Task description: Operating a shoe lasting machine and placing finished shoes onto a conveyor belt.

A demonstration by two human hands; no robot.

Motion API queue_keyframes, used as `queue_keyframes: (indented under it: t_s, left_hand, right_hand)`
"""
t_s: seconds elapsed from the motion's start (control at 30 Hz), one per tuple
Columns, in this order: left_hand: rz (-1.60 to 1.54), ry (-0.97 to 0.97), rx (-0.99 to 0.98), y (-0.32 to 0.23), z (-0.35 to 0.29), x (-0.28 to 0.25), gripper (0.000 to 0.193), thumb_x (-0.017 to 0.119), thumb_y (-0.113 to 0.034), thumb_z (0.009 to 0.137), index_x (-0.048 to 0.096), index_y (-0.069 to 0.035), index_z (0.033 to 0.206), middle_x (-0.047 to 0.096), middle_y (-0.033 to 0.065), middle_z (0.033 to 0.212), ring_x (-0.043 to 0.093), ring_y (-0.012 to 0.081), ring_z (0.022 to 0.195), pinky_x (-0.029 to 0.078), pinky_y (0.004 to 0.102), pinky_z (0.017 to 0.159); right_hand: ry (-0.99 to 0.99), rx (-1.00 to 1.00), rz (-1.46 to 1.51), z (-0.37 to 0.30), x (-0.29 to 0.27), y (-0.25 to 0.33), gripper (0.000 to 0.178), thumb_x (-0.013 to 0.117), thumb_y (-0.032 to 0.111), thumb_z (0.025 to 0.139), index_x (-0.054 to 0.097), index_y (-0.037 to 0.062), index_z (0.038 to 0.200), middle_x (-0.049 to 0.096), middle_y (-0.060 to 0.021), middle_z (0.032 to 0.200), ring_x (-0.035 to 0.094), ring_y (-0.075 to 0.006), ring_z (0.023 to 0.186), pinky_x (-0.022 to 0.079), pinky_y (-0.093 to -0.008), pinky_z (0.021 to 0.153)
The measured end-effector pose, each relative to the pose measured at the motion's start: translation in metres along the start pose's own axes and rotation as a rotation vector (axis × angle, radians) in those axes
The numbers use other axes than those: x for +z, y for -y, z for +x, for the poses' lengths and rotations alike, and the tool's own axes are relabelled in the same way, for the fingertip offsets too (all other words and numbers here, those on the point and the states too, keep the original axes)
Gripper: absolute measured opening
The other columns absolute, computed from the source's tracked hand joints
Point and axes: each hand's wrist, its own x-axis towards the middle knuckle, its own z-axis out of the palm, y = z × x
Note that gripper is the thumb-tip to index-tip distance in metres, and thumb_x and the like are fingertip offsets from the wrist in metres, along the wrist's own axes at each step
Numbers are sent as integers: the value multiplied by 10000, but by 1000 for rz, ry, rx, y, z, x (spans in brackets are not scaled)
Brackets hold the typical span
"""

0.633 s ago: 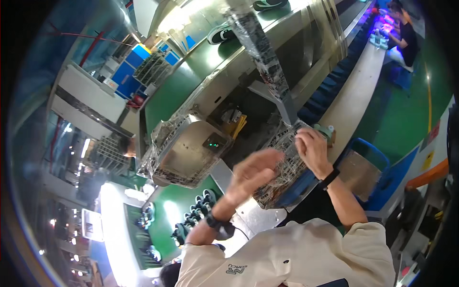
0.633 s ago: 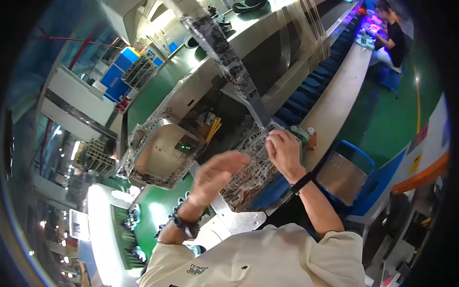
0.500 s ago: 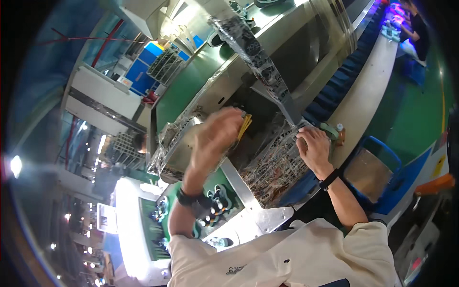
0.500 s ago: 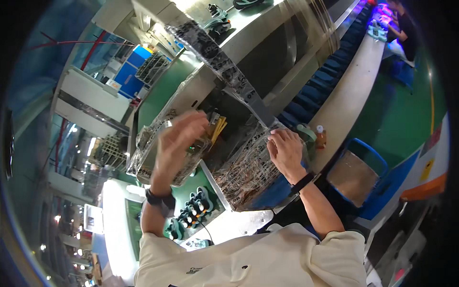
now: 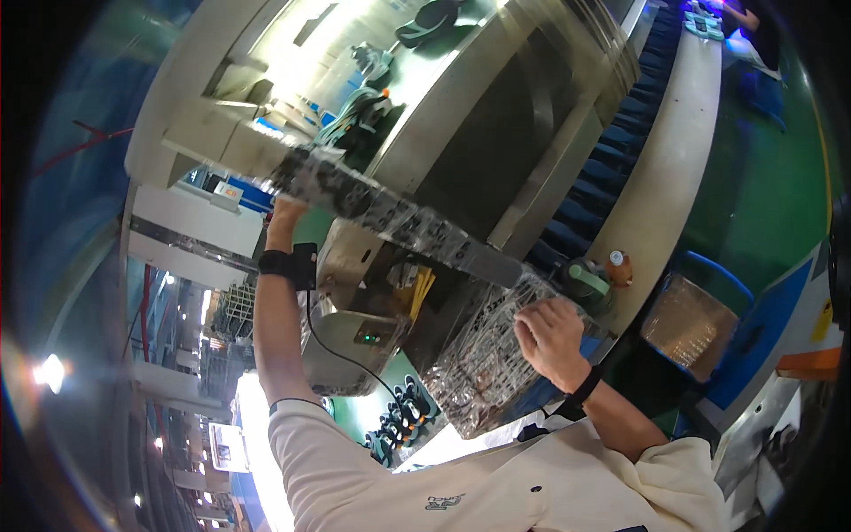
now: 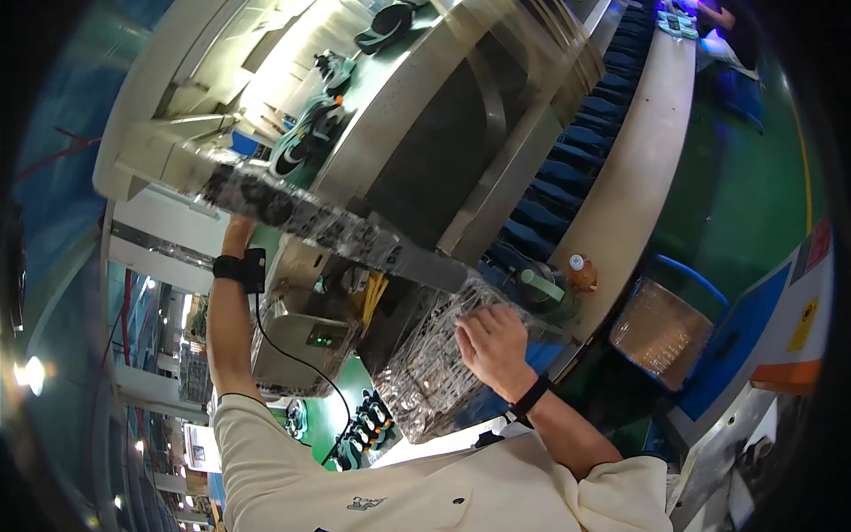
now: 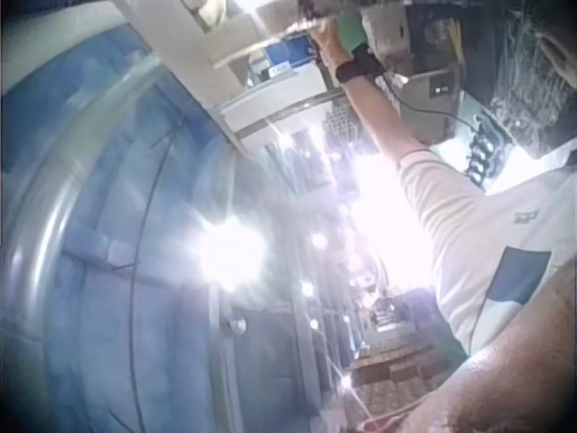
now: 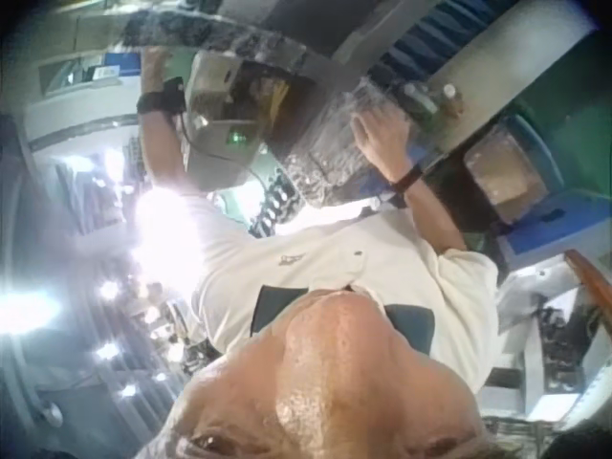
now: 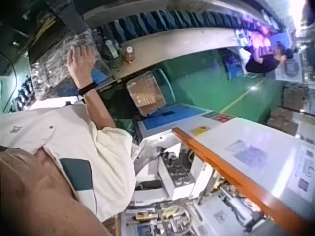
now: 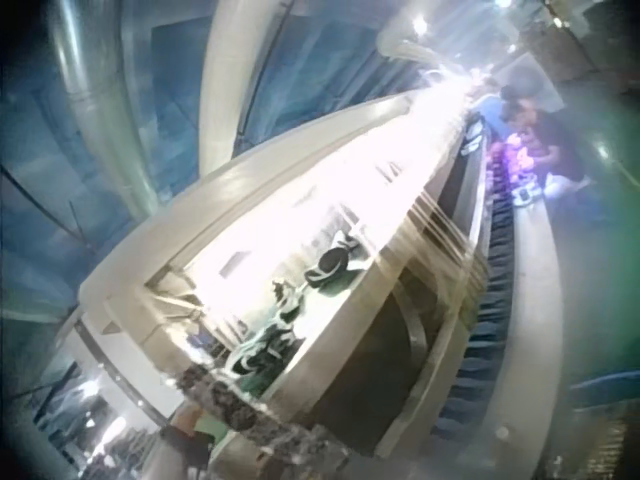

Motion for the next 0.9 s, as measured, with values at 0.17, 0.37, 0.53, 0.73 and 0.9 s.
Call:
queue_keyframes:
  t_s: [0.17,0.37,0.53,0.73,0.9]
  left_hand:
    - [283,86,-60,28,-3,18,263,693,-224,839,598,-90,1044,599,47,1050,560,194,999,459,341,904]
    - [294,72,-50,9,-8,17,278,681,-217,831,612,-76,1060,604,73,1105,547,201,1060,431,357,957]
    - [290,89,99,-36,-4,11,293,672,-211,825,623,-64,1074,608,94,1152,536,207,1111,408,369,1001]
    - [3,95,-853,-114,5,-57,358,741,-245,795,696,91,911,699,174,758,681,233,666,579,375,603]
    - [-343,-162,-995,-157,-27,-150,368,733,-250,862,687,90,997,707,137,809,700,182,663,597,297,529]
  right_hand:
    - [-6,30,-20,0,-4,-8,176,732,55,708,626,87,844,628,-34,784,601,-223,742,479,-356,677]
    - [15,45,6,3,-5,-9,185,730,55,706,628,94,856,598,-27,735,583,-215,679,459,-338,645]
    - [13,-6,33,3,-5,-7,174,722,50,706,634,92,850,597,-30,722,584,-215,674,460,-345,650]
    - [40,-26,9,-2,-4,-6,169,715,61,720,615,96,852,598,-51,723,597,-256,702,462,-383,667]
    - [92,-92,-3,-4,-7,-3,209,704,127,774,606,92,954,622,-60,784,605,-268,740,467,-392,690]
